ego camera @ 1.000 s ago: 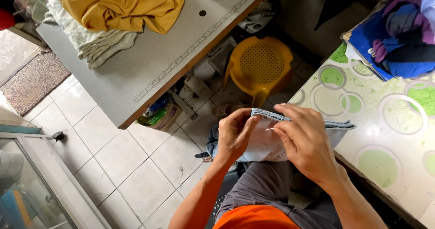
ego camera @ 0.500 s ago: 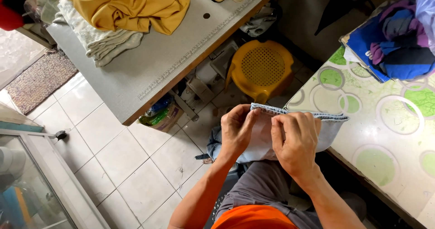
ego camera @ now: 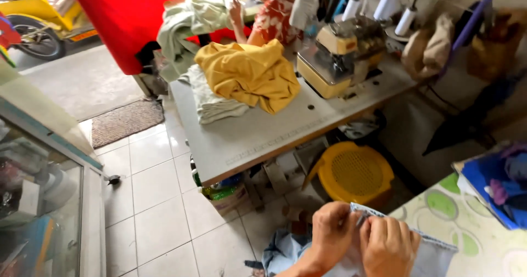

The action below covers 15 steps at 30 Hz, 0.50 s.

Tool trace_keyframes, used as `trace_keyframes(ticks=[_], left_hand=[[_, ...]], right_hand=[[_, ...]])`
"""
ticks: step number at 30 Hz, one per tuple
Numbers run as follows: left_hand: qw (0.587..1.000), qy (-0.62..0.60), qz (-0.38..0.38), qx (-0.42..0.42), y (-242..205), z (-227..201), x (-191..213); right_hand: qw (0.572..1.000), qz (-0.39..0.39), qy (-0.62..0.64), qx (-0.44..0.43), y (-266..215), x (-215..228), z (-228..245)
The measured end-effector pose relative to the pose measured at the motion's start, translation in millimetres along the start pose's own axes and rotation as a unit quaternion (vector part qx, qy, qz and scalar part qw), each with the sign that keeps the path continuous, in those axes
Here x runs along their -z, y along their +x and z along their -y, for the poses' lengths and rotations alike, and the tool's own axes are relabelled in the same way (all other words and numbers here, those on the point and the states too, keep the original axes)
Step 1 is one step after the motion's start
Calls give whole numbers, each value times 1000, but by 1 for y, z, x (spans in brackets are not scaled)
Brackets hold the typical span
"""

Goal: Measuring and marking denim fabric with a ruler and chalk

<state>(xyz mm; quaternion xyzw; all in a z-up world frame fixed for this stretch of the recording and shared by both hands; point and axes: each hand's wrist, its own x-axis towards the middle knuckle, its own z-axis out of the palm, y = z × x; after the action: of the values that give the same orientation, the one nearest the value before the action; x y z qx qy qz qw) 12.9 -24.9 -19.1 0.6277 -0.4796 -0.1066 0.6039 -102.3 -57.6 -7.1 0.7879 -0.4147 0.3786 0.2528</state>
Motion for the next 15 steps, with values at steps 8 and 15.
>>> trace_keyframes(ticks=[8,15], left_hand=[[999,48,18,6,-7,20,-20],[995,-69,66,17,-1,3,-4]], right_hand=[[996,-85,11,16,-18,-37,-12],[994,-32,98,-40,-34,-45,-24]])
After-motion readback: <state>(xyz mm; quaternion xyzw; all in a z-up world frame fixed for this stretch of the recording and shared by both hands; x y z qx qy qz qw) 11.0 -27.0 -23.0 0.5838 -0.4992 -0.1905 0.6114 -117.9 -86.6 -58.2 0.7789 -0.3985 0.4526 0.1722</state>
